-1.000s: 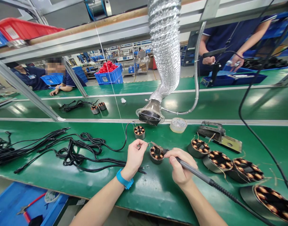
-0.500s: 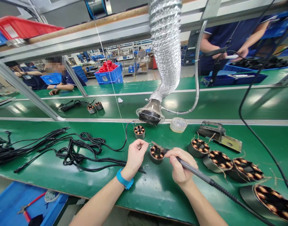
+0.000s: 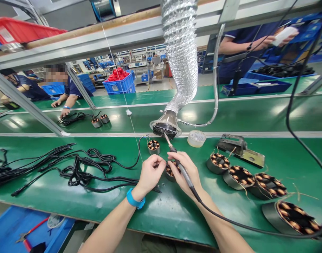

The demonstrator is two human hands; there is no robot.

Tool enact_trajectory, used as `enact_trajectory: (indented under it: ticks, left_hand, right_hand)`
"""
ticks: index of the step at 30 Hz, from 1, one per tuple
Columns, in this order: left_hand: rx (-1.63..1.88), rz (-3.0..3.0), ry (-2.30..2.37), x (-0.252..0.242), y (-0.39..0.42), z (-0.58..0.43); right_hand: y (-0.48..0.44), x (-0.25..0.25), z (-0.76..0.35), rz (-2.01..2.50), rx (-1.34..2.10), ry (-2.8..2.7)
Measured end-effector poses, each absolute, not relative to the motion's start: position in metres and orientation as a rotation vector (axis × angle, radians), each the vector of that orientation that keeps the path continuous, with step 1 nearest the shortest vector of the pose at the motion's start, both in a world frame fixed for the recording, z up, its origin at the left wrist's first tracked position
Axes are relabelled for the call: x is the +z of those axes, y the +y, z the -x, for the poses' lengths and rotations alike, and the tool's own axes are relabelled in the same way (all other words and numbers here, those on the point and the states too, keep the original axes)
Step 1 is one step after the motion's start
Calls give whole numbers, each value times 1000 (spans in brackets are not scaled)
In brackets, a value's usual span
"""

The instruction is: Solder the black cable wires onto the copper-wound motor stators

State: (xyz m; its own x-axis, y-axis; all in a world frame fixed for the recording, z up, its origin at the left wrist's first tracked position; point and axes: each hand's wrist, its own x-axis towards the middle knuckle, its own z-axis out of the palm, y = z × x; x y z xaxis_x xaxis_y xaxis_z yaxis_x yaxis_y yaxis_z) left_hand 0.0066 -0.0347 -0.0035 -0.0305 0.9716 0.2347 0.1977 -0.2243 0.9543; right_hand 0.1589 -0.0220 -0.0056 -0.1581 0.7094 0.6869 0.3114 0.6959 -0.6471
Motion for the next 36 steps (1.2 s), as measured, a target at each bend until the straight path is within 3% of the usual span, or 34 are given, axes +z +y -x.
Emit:
enact_trajectory:
  ticks: [9,23,30,36]
  left_hand:
    - [1146,-1708,1288,5,-34,6]
    - [1055,-1335,1227,7,-28,11]
    - [1084,-1332,1299,6,-27,8]
    - [1100,-1366,1313,5,-29,5]
  right_hand:
    - [-21,-15,-157,784,380,-1810]
    - [-25,-17,-156,758,278,-1851]
    - [-36,-6,-168,845,204,-1544]
    - [-45,-15,-178,787,367,-1367]
